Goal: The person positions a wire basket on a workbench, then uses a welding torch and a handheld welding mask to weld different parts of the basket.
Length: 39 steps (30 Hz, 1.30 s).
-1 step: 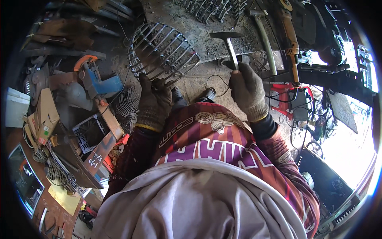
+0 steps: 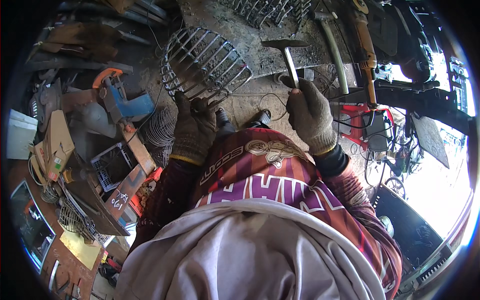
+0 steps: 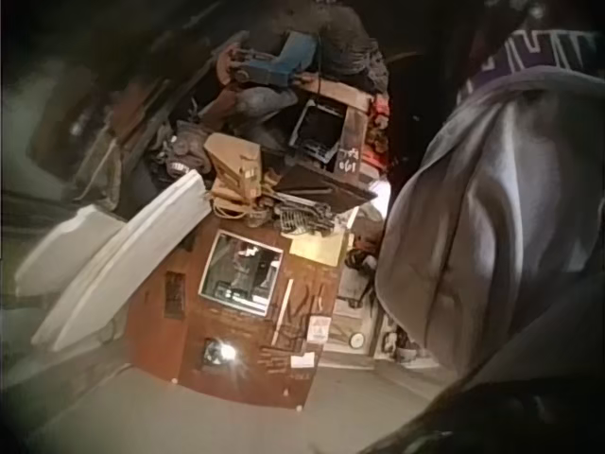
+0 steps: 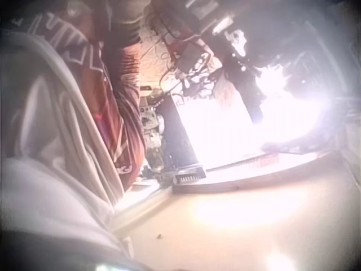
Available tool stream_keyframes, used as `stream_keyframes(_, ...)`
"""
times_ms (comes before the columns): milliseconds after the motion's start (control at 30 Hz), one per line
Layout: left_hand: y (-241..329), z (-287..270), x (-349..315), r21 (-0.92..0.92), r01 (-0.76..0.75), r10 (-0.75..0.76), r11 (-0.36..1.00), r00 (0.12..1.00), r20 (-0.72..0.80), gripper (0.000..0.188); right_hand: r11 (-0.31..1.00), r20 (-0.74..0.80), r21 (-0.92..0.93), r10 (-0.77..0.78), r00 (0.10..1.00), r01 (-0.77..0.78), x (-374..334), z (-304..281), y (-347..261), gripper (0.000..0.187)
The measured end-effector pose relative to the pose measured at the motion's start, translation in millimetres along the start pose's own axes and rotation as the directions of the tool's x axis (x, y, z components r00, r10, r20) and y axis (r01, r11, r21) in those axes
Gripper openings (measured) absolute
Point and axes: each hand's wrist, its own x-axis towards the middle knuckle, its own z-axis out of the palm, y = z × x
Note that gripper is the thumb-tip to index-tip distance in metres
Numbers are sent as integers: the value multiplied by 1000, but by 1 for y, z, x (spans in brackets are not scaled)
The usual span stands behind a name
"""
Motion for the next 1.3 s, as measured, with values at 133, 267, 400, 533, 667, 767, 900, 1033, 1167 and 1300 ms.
stream_keyframes(133,0,-4,0,26,-4,3,1000,1000,25,31,987,0,144,77,997,-76,0,13,-17,29)
stream_keyframes(267,2,-1,-3,-8,21,-21,1000,999,29,29,968,117,172,166,979,-185,5,19,-10,30)
stream_keyframes(400,5,12,-8,-73,37,-44,997,994,-103,28,964,47,265,-22,999,9,6,16,-21,34)
stream_keyframes(533,3,7,-8,-51,18,-17,999,1000,5,29,975,50,201,87,995,-95,11,25,-17,29)
stream_keyframes(667,5,4,-3,-44,43,-43,998,999,5,31,993,50,27,110,993,-112,5,29,-19,27)
stream_keyframes(767,8,14,-8,-52,55,-61,997,991,-117,31,994,-59,96,58,997,-52,4,24,-30,28)
stream_keyframes(900,4,3,-5,-32,20,-19,999,1000,17,32,994,42,-87,64,997,-60,12,31,-8,28)
stream_keyframes(1033,4,4,-3,-49,26,-24,998,998,50,33,995,-33,43,91,995,-90,9,33,-17,29)
stream_keyframes(1167,9,1,0,-24,97,-99,995,991,-86,33,998,-77,69,-4,997,9,3,23,-24,27)
stream_keyframes(1300,3,9,-8,8,-4,4,1000,1000,31,31,992,-11,-113,-49,999,48,13,30,3,26)
